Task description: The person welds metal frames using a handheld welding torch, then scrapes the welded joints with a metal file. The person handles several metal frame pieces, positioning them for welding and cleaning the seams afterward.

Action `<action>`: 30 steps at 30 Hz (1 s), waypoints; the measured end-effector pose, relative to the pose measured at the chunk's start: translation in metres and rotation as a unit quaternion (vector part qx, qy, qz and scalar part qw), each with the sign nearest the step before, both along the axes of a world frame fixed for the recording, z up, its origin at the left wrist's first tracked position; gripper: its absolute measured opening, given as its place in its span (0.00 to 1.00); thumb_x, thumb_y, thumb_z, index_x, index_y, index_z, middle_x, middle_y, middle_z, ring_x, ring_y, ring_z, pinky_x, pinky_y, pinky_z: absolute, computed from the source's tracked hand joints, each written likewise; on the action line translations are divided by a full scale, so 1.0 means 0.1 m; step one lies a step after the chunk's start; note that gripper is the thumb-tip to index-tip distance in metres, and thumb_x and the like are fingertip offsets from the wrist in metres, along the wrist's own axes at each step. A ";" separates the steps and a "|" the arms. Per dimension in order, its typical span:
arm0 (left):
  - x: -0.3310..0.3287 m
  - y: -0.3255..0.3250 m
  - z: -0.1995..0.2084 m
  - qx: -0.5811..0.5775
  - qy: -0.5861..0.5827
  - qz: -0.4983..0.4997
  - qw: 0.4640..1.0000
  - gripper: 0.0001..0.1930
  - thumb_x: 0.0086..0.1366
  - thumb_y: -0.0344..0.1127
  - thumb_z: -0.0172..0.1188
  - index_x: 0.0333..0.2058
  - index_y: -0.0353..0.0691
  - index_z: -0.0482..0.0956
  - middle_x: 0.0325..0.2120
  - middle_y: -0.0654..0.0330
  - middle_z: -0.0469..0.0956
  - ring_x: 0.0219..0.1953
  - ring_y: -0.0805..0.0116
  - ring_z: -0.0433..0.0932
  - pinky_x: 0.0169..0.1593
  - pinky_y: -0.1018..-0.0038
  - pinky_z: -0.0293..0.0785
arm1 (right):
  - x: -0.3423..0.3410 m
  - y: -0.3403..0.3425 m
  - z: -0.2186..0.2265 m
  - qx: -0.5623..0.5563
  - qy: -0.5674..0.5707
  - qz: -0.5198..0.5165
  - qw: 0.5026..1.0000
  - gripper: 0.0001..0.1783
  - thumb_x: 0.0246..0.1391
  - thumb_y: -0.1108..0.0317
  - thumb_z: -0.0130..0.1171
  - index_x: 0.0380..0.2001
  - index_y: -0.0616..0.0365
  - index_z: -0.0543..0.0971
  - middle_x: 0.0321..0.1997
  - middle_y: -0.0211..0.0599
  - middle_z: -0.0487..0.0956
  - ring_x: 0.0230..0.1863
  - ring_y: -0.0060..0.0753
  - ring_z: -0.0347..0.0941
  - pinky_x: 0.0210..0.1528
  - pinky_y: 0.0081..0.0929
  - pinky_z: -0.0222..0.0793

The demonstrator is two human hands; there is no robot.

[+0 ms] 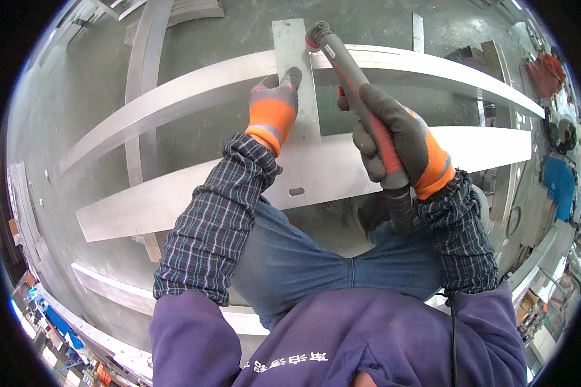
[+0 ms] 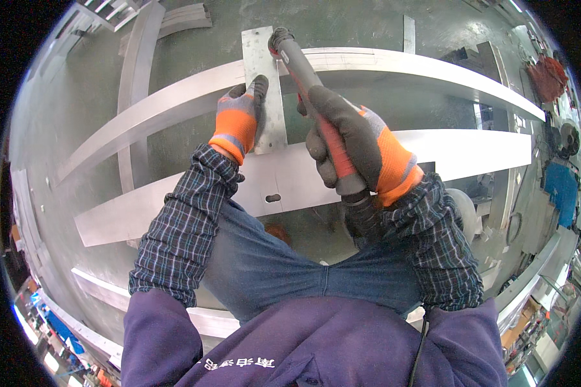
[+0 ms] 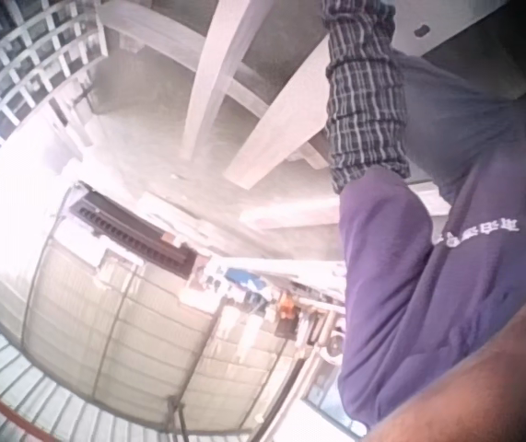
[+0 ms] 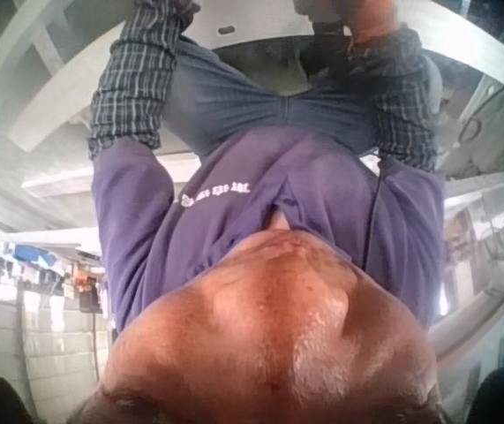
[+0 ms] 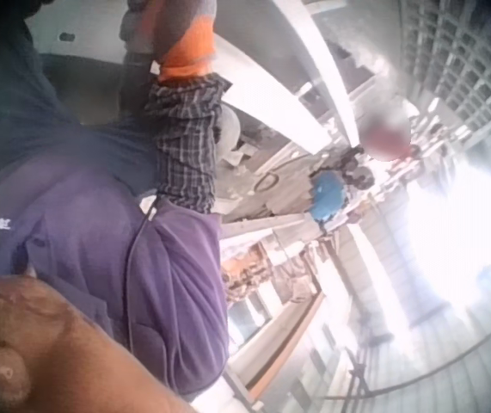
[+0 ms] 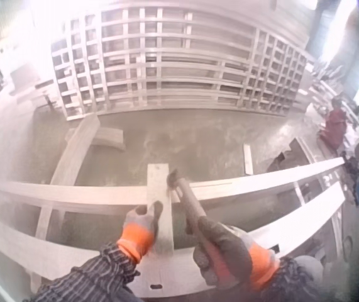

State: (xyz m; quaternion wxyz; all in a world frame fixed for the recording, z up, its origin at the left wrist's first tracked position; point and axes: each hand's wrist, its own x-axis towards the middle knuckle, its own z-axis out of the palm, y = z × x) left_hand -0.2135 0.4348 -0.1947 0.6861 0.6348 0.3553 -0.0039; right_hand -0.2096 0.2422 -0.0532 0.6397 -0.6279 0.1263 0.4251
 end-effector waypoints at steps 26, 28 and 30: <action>0.00 0.02 -0.10 -0.025 -0.007 -0.005 1.000 0.25 0.67 0.50 0.67 0.45 0.28 0.84 0.35 0.53 0.86 0.37 0.60 0.79 0.45 0.66 0.75 | -0.04 -0.03 -0.01 -0.005 0.003 0.008 1.000 0.34 0.70 0.39 0.48 0.59 0.61 0.73 0.20 0.25 0.72 0.12 0.18 0.67 0.13 0.19 0.64; -0.01 0.03 -0.09 -0.002 -0.022 -0.011 1.000 0.25 0.67 0.50 0.67 0.46 0.28 0.84 0.37 0.51 0.86 0.38 0.58 0.80 0.47 0.66 0.75 | -0.04 -0.01 0.01 -0.005 0.001 0.009 1.000 0.34 0.70 0.40 0.48 0.59 0.61 0.73 0.20 0.25 0.72 0.12 0.19 0.67 0.12 0.19 0.64; -0.01 0.03 -0.08 0.021 -0.021 -0.013 0.999 0.26 0.67 0.50 0.67 0.47 0.28 0.83 0.38 0.50 0.86 0.40 0.56 0.81 0.48 0.66 0.75 | -0.05 -0.01 0.02 -0.008 0.002 0.008 1.000 0.33 0.70 0.40 0.48 0.59 0.61 0.73 0.20 0.25 0.72 0.12 0.19 0.67 0.12 0.19 0.64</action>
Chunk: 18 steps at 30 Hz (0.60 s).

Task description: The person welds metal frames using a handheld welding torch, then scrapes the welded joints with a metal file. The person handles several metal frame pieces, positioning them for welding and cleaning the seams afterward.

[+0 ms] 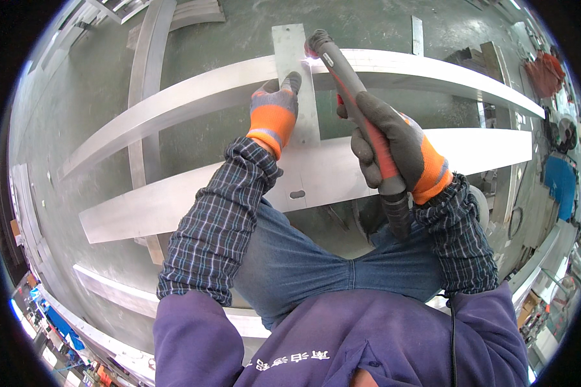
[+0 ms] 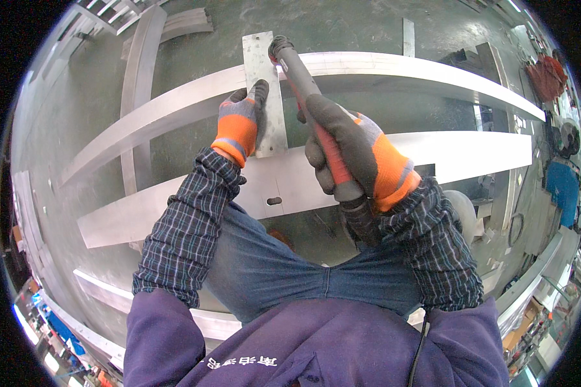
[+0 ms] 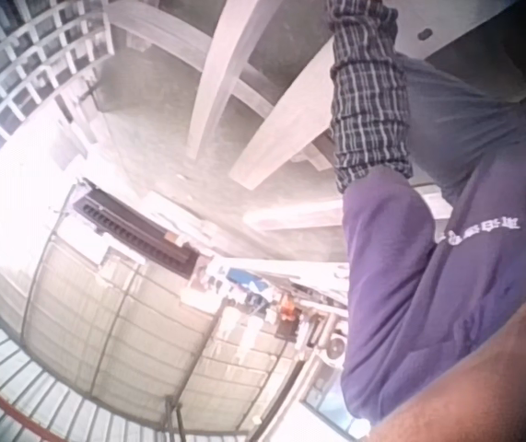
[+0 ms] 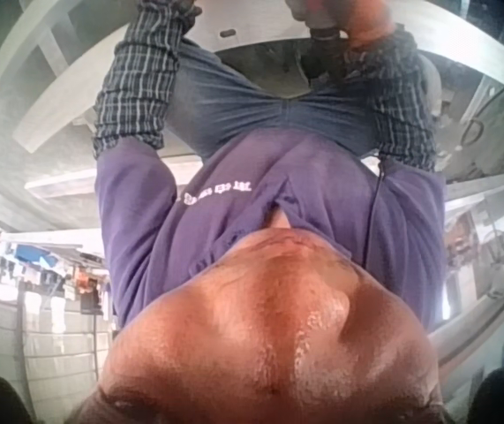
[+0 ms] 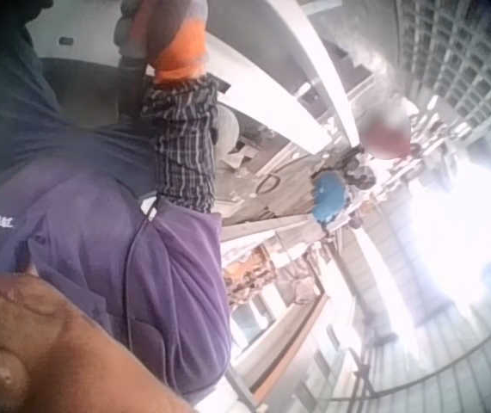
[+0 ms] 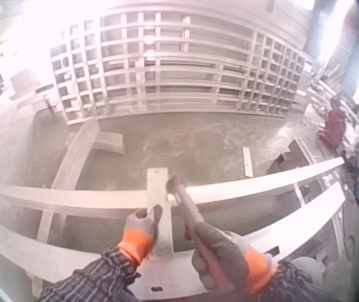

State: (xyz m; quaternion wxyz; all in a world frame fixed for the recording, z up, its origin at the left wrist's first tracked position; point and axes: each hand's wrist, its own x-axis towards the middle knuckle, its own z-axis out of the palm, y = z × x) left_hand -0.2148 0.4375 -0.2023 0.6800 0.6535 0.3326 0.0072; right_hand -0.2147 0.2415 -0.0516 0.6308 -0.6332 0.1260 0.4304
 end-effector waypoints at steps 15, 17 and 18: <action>0.05 0.09 -0.42 0.006 0.040 0.029 0.999 0.35 0.63 0.57 0.69 0.52 0.25 0.80 0.45 0.42 0.84 0.50 0.50 0.81 0.56 0.65 0.73 | -0.06 -0.01 0.04 -0.018 -0.004 0.004 1.000 0.33 0.71 0.42 0.47 0.59 0.62 0.73 0.19 0.25 0.72 0.11 0.18 0.67 0.12 0.19 0.64; 0.05 0.10 -0.43 -0.007 0.027 0.021 0.999 0.38 0.63 0.58 0.69 0.53 0.24 0.78 0.47 0.40 0.83 0.51 0.48 0.81 0.57 0.64 0.73 | -0.07 -0.01 0.04 -0.014 -0.004 0.005 1.000 0.33 0.71 0.42 0.47 0.59 0.63 0.73 0.19 0.25 0.72 0.11 0.18 0.67 0.12 0.18 0.64; 0.05 0.09 -0.37 -0.021 0.021 0.006 1.000 0.39 0.62 0.59 0.69 0.54 0.23 0.77 0.48 0.39 0.82 0.52 0.47 0.80 0.57 0.64 0.73 | -0.07 -0.02 0.04 -0.012 -0.005 0.004 1.000 0.33 0.71 0.41 0.48 0.59 0.63 0.73 0.19 0.25 0.72 0.11 0.19 0.67 0.11 0.18 0.64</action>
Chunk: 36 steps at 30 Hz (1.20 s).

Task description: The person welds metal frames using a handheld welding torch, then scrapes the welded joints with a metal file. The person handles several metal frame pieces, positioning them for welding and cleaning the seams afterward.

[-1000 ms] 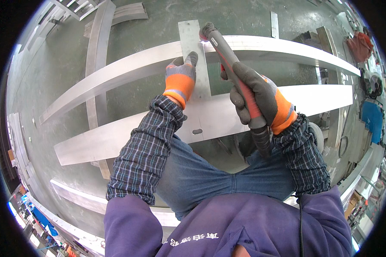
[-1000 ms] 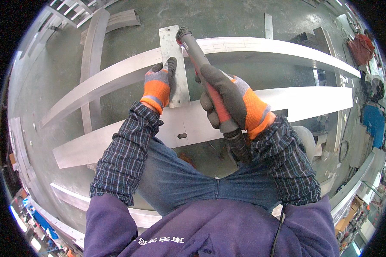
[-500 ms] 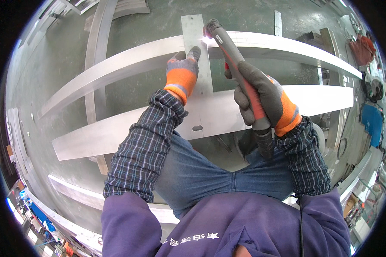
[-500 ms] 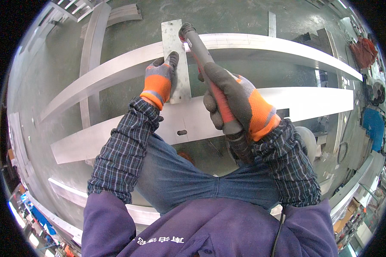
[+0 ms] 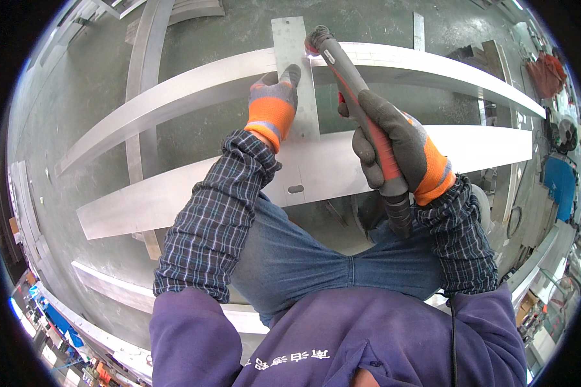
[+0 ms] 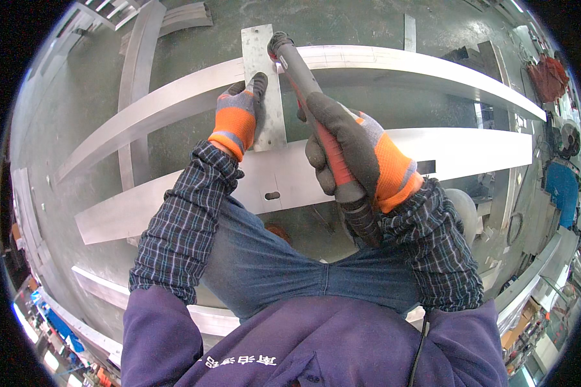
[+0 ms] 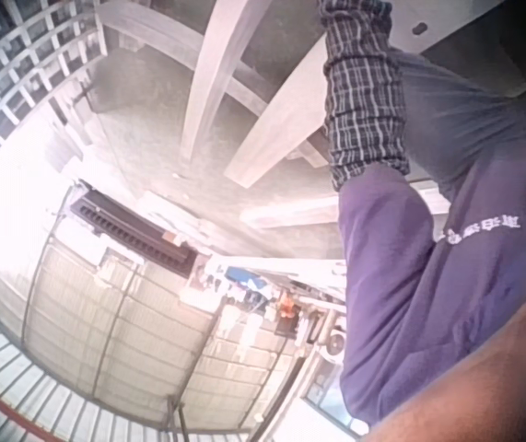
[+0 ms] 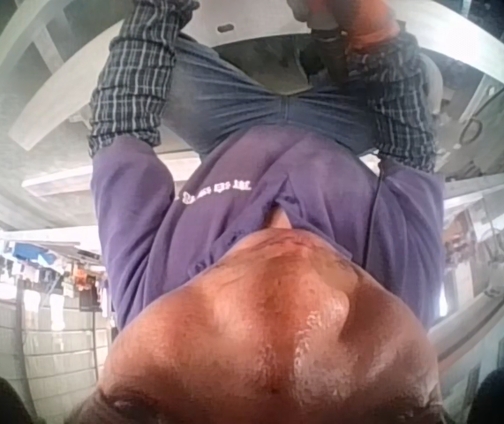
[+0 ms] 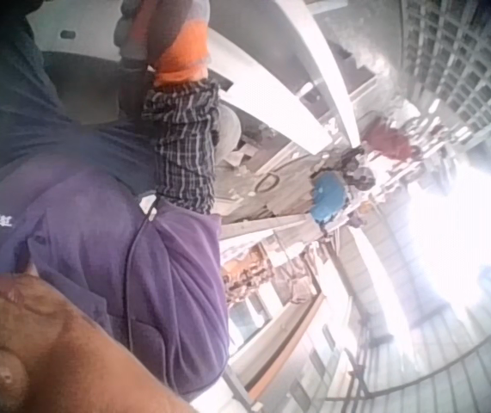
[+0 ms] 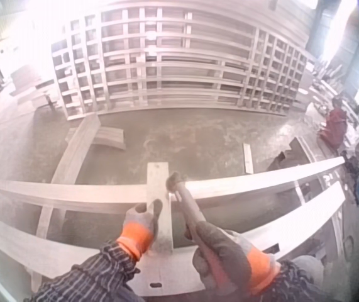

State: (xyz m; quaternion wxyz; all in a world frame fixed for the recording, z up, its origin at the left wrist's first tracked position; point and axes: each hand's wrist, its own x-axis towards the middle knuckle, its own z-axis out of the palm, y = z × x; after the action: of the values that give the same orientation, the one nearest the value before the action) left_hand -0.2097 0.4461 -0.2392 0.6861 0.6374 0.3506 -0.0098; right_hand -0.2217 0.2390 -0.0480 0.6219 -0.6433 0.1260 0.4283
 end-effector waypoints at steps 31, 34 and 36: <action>-0.07 -0.07 0.23 0.012 0.001 0.009 1.000 0.34 0.65 0.56 0.68 0.52 0.24 0.79 0.43 0.45 0.84 0.44 0.55 0.80 0.51 0.66 0.74 | 0.06 -0.39 0.34 0.140 0.030 -0.120 0.982 0.27 0.75 0.48 0.45 0.56 0.64 0.70 0.16 0.35 0.71 0.05 0.28 0.65 0.05 0.20 0.66; -0.14 -0.19 0.39 0.050 -0.032 -0.017 0.998 0.33 0.66 0.54 0.67 0.53 0.25 0.78 0.45 0.45 0.84 0.46 0.55 0.81 0.54 0.67 0.73 | 0.28 -0.73 0.29 0.284 0.097 -0.073 0.951 0.30 0.77 0.49 0.34 0.66 0.62 0.66 0.17 0.41 0.72 0.06 0.29 0.66 0.06 0.22 0.67; -0.17 -0.25 0.37 0.111 -0.077 -0.020 0.991 0.34 0.67 0.54 0.67 0.55 0.25 0.77 0.45 0.45 0.84 0.47 0.55 0.81 0.54 0.66 0.73 | 0.41 -0.90 0.23 0.307 0.136 -0.031 0.941 0.31 0.77 0.47 0.32 0.68 0.60 0.64 0.17 0.42 0.72 0.07 0.30 0.67 0.07 0.24 0.67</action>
State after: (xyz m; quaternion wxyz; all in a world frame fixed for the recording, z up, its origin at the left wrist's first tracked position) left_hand -0.2268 0.4213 -0.2024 0.6356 0.7154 0.2831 0.0643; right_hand -0.1807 0.1495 -0.0248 0.7790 -0.3527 0.0923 0.5102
